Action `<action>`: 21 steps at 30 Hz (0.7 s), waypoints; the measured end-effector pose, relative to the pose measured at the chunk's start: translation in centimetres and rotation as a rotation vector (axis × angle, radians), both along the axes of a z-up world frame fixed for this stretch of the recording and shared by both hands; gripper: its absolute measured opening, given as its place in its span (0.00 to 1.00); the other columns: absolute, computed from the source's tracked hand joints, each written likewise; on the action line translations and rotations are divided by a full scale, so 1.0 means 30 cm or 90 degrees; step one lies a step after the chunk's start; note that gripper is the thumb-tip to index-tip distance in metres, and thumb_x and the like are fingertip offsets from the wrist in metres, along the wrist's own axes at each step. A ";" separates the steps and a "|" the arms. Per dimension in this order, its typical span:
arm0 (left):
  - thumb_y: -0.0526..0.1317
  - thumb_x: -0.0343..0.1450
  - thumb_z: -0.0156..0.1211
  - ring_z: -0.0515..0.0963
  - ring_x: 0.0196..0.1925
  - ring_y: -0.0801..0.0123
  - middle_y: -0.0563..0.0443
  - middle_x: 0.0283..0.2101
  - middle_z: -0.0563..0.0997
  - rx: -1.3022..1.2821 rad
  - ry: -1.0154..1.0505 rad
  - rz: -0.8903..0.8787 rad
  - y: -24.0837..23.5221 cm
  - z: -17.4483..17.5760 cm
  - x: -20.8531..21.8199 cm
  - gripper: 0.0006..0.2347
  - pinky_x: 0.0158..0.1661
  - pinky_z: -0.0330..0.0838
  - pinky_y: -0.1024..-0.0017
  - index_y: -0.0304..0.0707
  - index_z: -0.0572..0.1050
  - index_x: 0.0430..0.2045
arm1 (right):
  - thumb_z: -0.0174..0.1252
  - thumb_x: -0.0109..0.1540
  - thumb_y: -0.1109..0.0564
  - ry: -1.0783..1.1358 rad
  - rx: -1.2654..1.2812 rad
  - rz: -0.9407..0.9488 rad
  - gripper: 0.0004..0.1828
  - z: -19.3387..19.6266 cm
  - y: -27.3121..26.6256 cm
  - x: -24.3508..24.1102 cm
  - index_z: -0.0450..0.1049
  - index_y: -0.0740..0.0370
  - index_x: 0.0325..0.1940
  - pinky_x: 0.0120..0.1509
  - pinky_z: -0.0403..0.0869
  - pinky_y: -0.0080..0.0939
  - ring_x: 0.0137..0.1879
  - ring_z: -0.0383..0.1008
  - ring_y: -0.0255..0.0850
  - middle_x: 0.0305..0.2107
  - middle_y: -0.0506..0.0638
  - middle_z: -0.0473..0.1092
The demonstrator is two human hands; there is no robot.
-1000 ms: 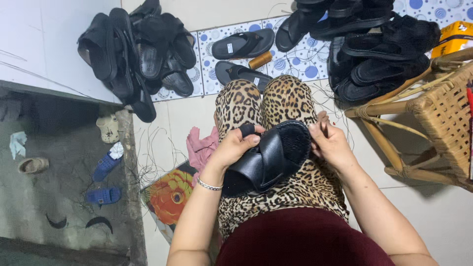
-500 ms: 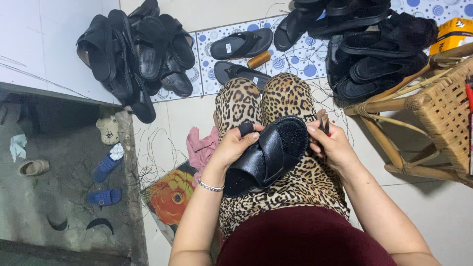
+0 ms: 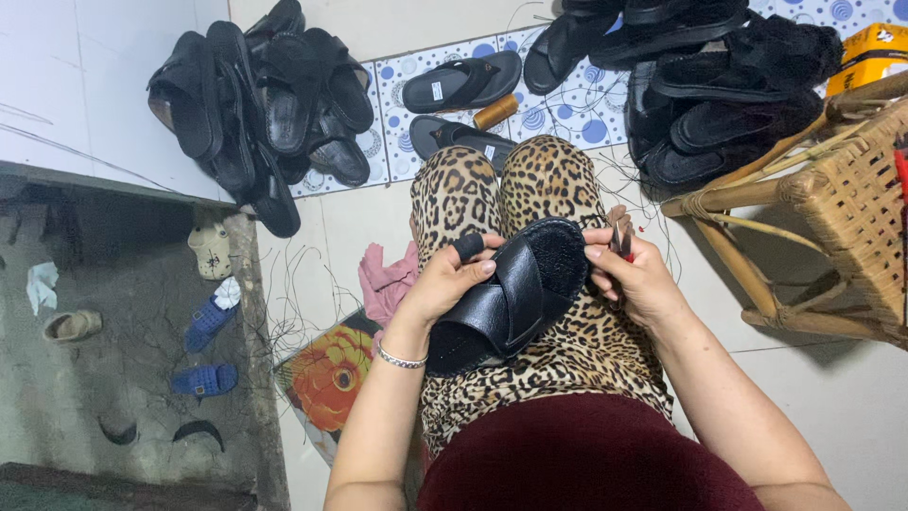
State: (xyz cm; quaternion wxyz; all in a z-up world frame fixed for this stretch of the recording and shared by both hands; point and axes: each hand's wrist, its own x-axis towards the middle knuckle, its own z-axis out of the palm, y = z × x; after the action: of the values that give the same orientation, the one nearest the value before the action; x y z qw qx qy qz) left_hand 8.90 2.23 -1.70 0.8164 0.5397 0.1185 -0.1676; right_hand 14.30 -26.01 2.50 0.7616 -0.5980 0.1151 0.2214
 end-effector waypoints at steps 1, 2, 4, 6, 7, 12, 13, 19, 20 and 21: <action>0.36 0.70 0.69 0.83 0.44 0.72 0.45 0.45 0.83 0.000 -0.001 -0.002 0.003 -0.006 -0.001 0.21 0.44 0.81 0.76 0.30 0.74 0.58 | 0.64 0.62 0.61 -0.001 0.000 -0.002 0.14 -0.002 0.001 0.003 0.76 0.68 0.51 0.15 0.60 0.27 0.20 0.62 0.32 0.23 0.51 0.67; 0.36 0.70 0.70 0.83 0.45 0.73 0.46 0.45 0.83 0.006 0.004 0.000 0.006 -0.011 -0.007 0.21 0.44 0.81 0.76 0.31 0.74 0.58 | 0.64 0.62 0.62 0.005 0.014 -0.006 0.14 -0.004 0.001 0.003 0.76 0.69 0.51 0.15 0.60 0.27 0.20 0.62 0.32 0.22 0.50 0.66; 0.36 0.69 0.70 0.83 0.45 0.74 0.46 0.45 0.83 0.012 0.009 0.000 0.009 -0.014 -0.012 0.22 0.45 0.81 0.77 0.32 0.74 0.58 | 0.64 0.61 0.62 0.010 0.028 -0.010 0.14 -0.023 0.000 0.002 0.76 0.69 0.51 0.15 0.59 0.27 0.19 0.62 0.33 0.21 0.50 0.66; 0.37 0.69 0.70 0.83 0.45 0.73 0.46 0.45 0.83 0.010 0.017 0.005 0.010 -0.010 -0.011 0.22 0.45 0.81 0.77 0.32 0.74 0.58 | 0.64 0.61 0.63 0.025 0.038 -0.018 0.14 -0.058 -0.005 0.001 0.77 0.68 0.49 0.15 0.59 0.26 0.19 0.62 0.32 0.22 0.49 0.66; 0.37 0.69 0.70 0.83 0.45 0.73 0.46 0.45 0.83 0.010 0.017 0.005 0.007 0.006 -0.013 0.22 0.45 0.81 0.77 0.32 0.74 0.58 | 0.64 0.61 0.63 0.025 0.038 -0.018 0.14 -0.056 -0.001 0.000 0.77 0.68 0.49 0.15 0.59 0.26 0.19 0.62 0.32 0.22 0.49 0.66; 0.37 0.72 0.67 0.80 0.45 0.75 0.47 0.46 0.83 0.058 -0.017 -0.018 -0.001 0.016 -0.029 0.21 0.46 0.79 0.76 0.33 0.73 0.60 | 0.66 0.60 0.62 0.049 0.027 -0.035 0.12 -0.059 0.011 0.006 0.77 0.68 0.47 0.15 0.58 0.25 0.19 0.60 0.31 0.20 0.46 0.60; 0.37 0.72 0.67 0.80 0.45 0.75 0.47 0.46 0.83 0.058 -0.017 -0.017 -0.007 0.037 -0.027 0.21 0.46 0.79 0.76 0.33 0.73 0.60 | 0.66 0.60 0.62 0.048 0.028 -0.034 0.12 -0.062 0.014 0.006 0.77 0.68 0.47 0.15 0.58 0.25 0.19 0.60 0.31 0.20 0.46 0.60; 0.37 0.72 0.66 0.80 0.45 0.76 0.47 0.45 0.83 0.092 -0.049 -0.028 -0.036 0.075 -0.029 0.20 0.45 0.79 0.75 0.34 0.73 0.60 | 0.66 0.62 0.62 0.052 0.007 -0.044 0.10 -0.062 0.018 0.005 0.76 0.67 0.46 0.16 0.58 0.25 0.18 0.60 0.30 0.18 0.45 0.59; 0.37 0.72 0.66 0.80 0.43 0.77 0.48 0.45 0.83 0.105 -0.049 -0.025 -0.043 0.080 -0.030 0.20 0.44 0.79 0.75 0.34 0.74 0.60 | 0.65 0.62 0.62 0.051 0.013 -0.038 0.11 -0.071 0.014 0.006 0.77 0.67 0.46 0.15 0.58 0.25 0.18 0.60 0.31 0.19 0.46 0.60; 0.37 0.72 0.67 0.79 0.41 0.77 0.48 0.44 0.83 0.117 -0.050 -0.022 -0.050 0.085 -0.031 0.20 0.42 0.79 0.75 0.34 0.74 0.60 | 0.65 0.61 0.63 0.049 0.019 -0.033 0.11 -0.080 0.010 0.006 0.77 0.68 0.47 0.15 0.58 0.25 0.18 0.60 0.31 0.19 0.47 0.61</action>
State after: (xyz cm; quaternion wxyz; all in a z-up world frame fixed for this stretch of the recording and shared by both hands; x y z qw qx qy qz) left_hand 7.97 0.74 0.85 0.7646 0.6203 0.0918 -0.1491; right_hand 14.49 -25.71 0.10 0.7707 -0.5748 0.1563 0.2262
